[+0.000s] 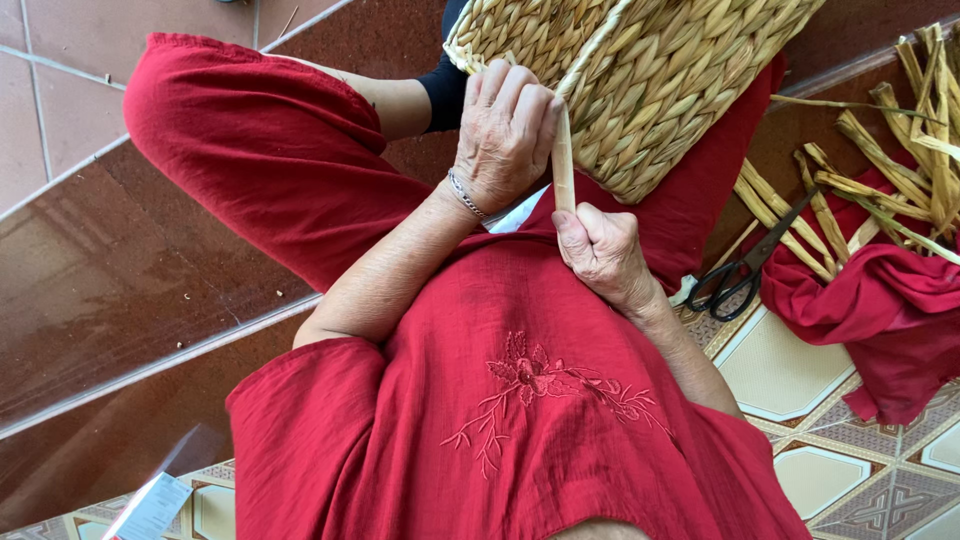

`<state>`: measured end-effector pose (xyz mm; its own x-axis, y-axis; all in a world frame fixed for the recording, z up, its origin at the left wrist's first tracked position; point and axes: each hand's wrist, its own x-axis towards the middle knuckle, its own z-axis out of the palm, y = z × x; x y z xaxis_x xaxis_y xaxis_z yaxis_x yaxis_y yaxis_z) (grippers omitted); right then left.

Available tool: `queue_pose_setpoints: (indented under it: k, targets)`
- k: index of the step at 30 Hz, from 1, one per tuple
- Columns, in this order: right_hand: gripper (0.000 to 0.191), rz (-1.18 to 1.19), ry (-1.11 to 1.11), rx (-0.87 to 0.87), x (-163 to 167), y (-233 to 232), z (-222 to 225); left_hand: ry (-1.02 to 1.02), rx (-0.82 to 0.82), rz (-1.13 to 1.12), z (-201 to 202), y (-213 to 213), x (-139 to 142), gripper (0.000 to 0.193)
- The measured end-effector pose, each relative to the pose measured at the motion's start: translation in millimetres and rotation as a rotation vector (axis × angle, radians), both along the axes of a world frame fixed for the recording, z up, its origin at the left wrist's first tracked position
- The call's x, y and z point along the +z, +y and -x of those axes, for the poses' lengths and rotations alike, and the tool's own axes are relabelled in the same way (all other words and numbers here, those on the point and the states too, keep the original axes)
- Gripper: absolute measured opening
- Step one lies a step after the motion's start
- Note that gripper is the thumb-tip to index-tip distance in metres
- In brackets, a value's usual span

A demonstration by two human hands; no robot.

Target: The person sits on the floor and weaves a flat water hyacinth strip along the rim of a woven basket, tucking and threading the strip by hand around the edge. They then use scissors to trim excess strip material and continue folding and securing the woven rim.

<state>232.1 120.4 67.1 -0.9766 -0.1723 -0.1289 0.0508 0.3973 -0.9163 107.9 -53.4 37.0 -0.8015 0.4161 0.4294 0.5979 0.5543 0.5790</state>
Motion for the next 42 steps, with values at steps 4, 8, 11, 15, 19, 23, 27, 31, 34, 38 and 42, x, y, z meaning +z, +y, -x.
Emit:
queue_pose_setpoints:
  k: [4,8,11,15,19,23,27,31,34,38,42]
  targets:
    - [0.037,0.030,-0.024,-0.007,2,-3,-2,-0.006,0.002,-0.004,2,1,-4,0.010]
    - [0.041,0.031,0.009,-0.030,6,-1,0,-0.139,0.012,-0.061,7,-4,5,0.013]
    - [0.040,0.026,0.039,-0.005,17,4,5,-0.180,-0.068,-0.122,4,-20,18,0.026]
    - [0.027,0.021,0.195,0.108,36,-7,17,-0.092,-0.118,-0.022,-10,-31,28,0.058]
    - [0.021,-0.016,0.385,0.274,46,-31,34,-0.121,-0.009,-0.078,-17,-19,21,0.052]
    - [0.026,-0.024,0.431,0.247,43,-27,51,-0.160,0.091,-0.136,-6,-19,7,0.017]
    - [0.030,-0.509,0.493,-0.097,23,3,51,-0.322,-0.033,-0.279,9,-31,-5,0.028]
    - [0.083,-0.729,0.489,-0.154,-12,19,40,-0.342,-0.197,-0.290,22,-38,-18,0.021]
    - [0.102,-0.703,0.427,-0.188,-30,27,31,-0.575,-0.222,-0.341,23,-38,-26,0.018]
    - [0.097,-0.702,0.449,-0.213,-40,31,28,-0.628,-0.144,-0.395,20,-31,-24,0.018]
    - [0.093,-0.725,0.460,-0.216,-29,57,26,-0.757,-0.092,-0.408,18,-6,7,0.020]
